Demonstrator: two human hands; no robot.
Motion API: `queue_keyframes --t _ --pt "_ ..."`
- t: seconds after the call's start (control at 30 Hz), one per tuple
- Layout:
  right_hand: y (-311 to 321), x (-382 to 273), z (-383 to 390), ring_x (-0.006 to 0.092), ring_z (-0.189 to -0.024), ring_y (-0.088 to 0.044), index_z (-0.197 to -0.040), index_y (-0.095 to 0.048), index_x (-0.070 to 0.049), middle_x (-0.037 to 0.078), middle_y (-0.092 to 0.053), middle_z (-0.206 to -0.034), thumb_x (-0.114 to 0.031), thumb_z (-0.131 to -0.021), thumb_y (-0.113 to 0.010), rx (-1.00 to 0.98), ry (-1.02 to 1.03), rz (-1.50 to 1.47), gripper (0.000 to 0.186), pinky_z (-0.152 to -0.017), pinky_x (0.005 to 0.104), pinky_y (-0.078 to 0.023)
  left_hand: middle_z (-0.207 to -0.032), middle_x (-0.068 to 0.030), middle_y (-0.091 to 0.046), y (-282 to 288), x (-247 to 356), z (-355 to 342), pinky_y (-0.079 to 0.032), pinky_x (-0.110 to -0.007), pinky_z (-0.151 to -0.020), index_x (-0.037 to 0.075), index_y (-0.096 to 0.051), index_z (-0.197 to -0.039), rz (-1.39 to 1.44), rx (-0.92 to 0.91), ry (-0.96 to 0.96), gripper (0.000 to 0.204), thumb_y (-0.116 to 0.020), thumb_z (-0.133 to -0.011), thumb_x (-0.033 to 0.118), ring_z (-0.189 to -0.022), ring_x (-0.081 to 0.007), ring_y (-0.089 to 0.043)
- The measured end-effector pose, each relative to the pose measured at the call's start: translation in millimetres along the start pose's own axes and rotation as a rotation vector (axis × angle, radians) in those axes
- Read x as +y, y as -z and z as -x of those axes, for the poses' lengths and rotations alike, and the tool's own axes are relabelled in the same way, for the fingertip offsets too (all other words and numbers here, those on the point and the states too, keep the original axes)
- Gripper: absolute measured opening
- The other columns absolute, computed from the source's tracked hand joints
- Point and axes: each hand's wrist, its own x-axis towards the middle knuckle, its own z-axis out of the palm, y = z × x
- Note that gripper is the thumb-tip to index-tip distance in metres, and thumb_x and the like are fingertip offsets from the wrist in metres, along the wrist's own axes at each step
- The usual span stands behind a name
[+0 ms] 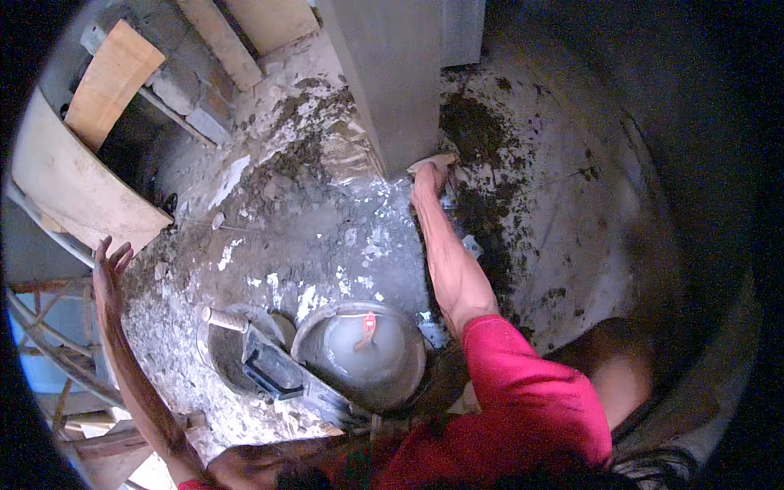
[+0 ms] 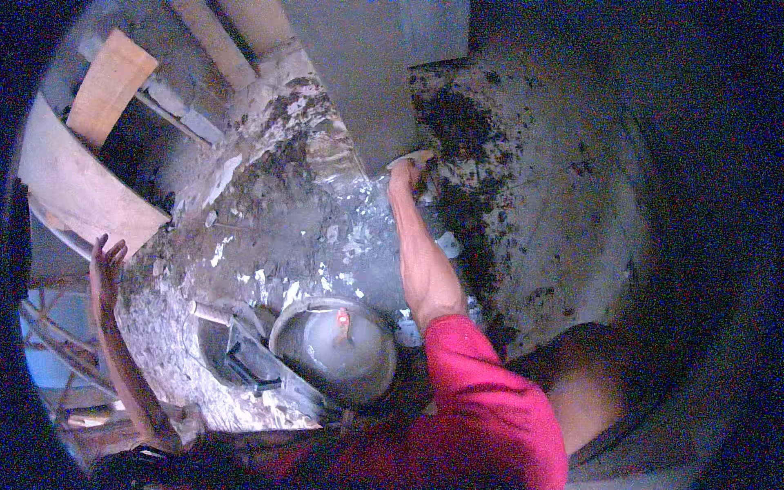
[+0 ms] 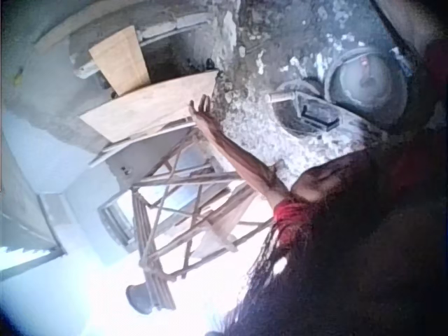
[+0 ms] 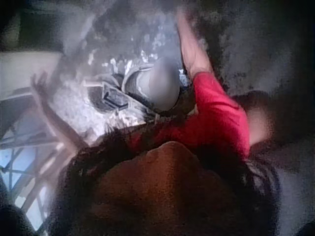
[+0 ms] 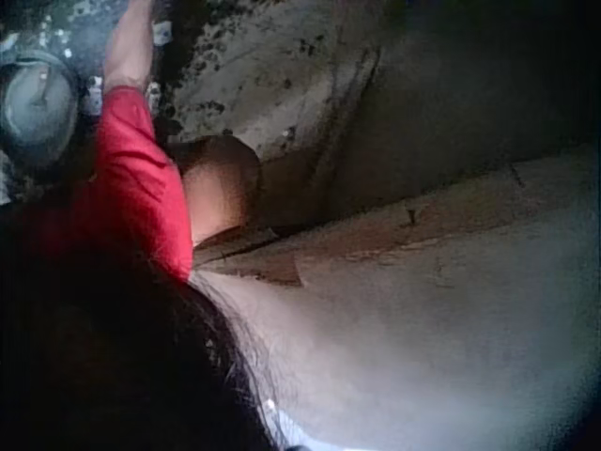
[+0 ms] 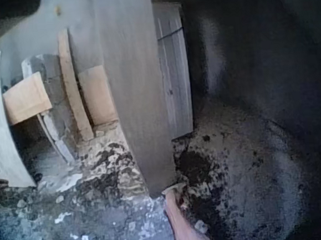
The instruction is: The person applies plaster to a wall corner using a sponge and a trowel, then refills the trowel with plaster from a bucket using a brush.
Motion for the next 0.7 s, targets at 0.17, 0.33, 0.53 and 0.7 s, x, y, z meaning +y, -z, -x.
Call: queue_keyframes --t 0.17,0.33,0.53,0.7 --pt "5 -39 72 0.0270 -0.112 -0.052 -0.132 -0.040 0.004 0.015 -0.052 -0.125 -0.007 -0.087 -0.051 -0.350 0.096 -0.432 0.047 -0.097 0.0364 -0.041 -0.124 -0.0264 -0.054 -41 10 -8 -0.038 -0.040 -0.105 0.004 -0.031 -0.142 -0.022 -0.008 0.008 0.063 -0.038 -0.098 0.048 -0.118 -0.0305 -0.053" --pt "90 -114 47 0.0204 -0.087 -0.057 -0.094 -0.061 0.000 0.009 -0.061 -0.093 -0.008 -0.087 -0.053 -0.076 0.641 0.122 0.013 -0.084 0.0330 -0.046 -0.130 -0.0218 -0.052 -27 23 10 -0.030 -0.042 -0.107 0.011 -0.031 -0.145 -0.064 -0.066 -0.068 0.059 -0.035 -0.099 0.048 -0.124 -0.0286 -0.049" --pt "98 -114 34 0.0227 -0.102 -0.056 -0.116 -0.053 0.001 0.012 -0.058 -0.114 -0.008 -0.086 -0.054 0.030 0.178 -0.420 0.032 -0.089 0.0375 -0.046 -0.129 -0.0236 -0.052 -33 28 19 -0.034 -0.038 -0.106 0.008 -0.032 -0.144 -0.042 0.054 0.059 0.059 -0.036 -0.099 0.046 -0.122 -0.0288 -0.051" --pt "58 -46 39 0.0218 -0.107 -0.055 -0.125 -0.048 0.001 0.012 -0.057 -0.118 -0.010 -0.086 -0.051 -0.215 0.285 -0.230 0.041 -0.092 0.0351 -0.044 -0.129 -0.0249 -0.052 -16 23 31 -0.035 -0.039 -0.105 0.005 -0.031 -0.144 -0.028 0.063 0.024 0.064 -0.037 -0.098 0.049 -0.121 -0.0293 -0.052"
